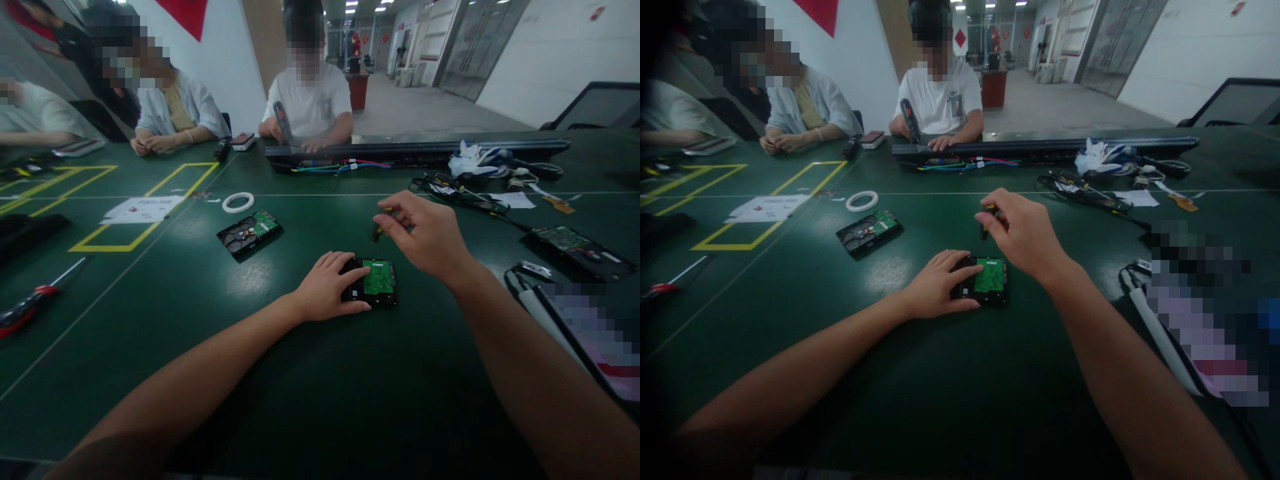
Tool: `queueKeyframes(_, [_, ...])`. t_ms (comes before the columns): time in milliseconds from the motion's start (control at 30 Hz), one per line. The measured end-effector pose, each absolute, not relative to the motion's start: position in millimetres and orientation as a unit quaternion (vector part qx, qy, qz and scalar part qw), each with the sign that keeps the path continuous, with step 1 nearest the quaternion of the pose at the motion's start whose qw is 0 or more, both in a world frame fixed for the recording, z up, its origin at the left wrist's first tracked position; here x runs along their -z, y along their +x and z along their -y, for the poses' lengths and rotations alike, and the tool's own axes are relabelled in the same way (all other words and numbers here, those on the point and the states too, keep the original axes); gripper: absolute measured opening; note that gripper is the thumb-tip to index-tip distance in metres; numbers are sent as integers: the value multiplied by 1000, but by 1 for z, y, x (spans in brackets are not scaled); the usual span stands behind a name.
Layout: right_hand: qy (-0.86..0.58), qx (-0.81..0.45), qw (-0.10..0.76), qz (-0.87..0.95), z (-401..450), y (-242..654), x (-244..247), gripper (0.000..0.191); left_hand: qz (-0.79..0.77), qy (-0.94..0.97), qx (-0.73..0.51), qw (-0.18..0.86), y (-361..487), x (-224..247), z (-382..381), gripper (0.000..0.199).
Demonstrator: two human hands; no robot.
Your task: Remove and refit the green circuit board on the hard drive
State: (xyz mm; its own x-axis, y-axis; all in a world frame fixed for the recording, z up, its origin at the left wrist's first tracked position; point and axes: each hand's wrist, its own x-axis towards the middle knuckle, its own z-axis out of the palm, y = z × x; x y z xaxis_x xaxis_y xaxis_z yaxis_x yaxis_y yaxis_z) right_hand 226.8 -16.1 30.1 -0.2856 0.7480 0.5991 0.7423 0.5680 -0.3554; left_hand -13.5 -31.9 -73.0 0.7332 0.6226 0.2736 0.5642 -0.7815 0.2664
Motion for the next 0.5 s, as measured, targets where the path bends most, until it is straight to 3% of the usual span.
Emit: queueKeyframes(500, [-453, -30, 402, 795, 6, 234, -21, 30, -333, 926, -162, 76, -13, 77, 25, 81])
